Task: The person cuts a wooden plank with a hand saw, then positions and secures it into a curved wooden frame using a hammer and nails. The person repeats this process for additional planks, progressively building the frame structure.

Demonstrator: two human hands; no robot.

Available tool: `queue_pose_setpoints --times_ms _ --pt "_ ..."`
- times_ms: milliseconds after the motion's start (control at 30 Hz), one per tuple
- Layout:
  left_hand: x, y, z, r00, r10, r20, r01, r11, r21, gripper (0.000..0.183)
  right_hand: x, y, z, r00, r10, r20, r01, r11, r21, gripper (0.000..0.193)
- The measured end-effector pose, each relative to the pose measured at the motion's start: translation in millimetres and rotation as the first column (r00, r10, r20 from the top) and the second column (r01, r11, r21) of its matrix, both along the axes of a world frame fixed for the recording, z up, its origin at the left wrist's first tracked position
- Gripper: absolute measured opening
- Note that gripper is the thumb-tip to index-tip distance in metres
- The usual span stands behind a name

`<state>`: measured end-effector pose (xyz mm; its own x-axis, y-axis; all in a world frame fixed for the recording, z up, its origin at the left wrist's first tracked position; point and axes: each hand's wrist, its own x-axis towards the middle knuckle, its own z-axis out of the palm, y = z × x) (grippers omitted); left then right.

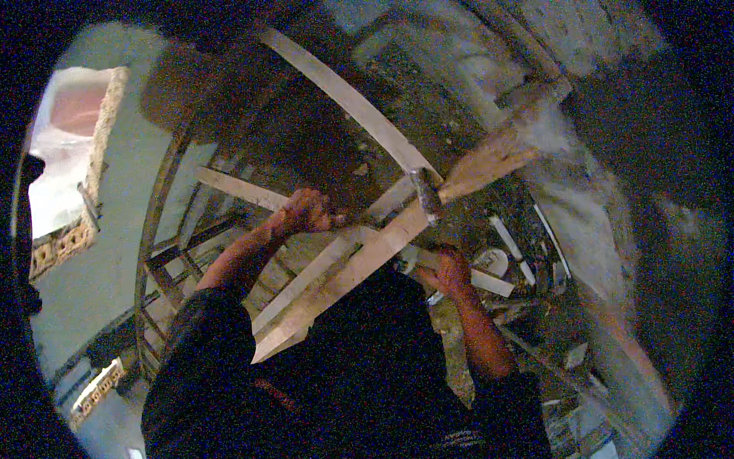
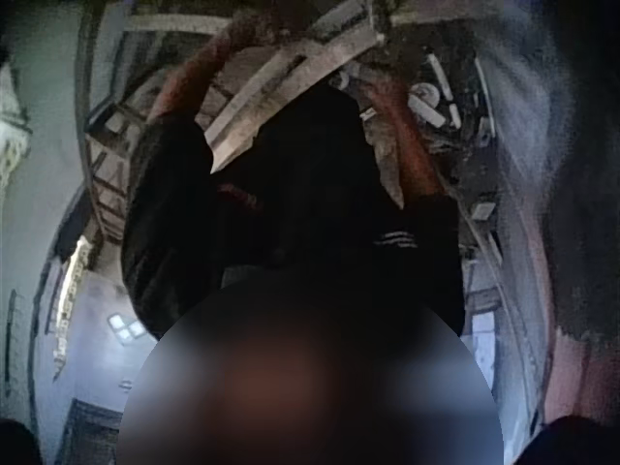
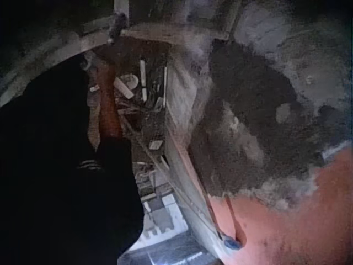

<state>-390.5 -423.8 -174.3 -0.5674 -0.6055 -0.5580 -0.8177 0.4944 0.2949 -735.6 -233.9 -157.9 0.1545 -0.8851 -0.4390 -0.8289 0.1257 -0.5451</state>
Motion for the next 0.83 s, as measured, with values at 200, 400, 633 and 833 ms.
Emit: queue_pose_setpoints --times_ms 200,400,633,833 --pt "14 22 102 0.977 0.168 0.134 -0.167 0.986 -0.016 0.082 8 -28 5 0.999 0.038 0.006 -0.036 0.974 -0.226 0.062" --pt "50 88 210 0.895 0.424 0.135 -0.376 0.883 -0.283 0.076 -40 2 8 0.999 -0.009 0.046 0.026 0.927 -0.375 0.070" --pt "104 245 331 0.695 0.704 0.142 -0.494 0.613 -0.617 0.066 -146 51 22 0.979 0.123 -0.162 -0.168 0.939 -0.300 0.059" --pt "151 395 412 0.244 0.962 0.126 -0.606 0.253 -0.754 0.064 -185 74 -43 0.955 0.293 -0.037 -0.280 0.939 0.202 0.069"
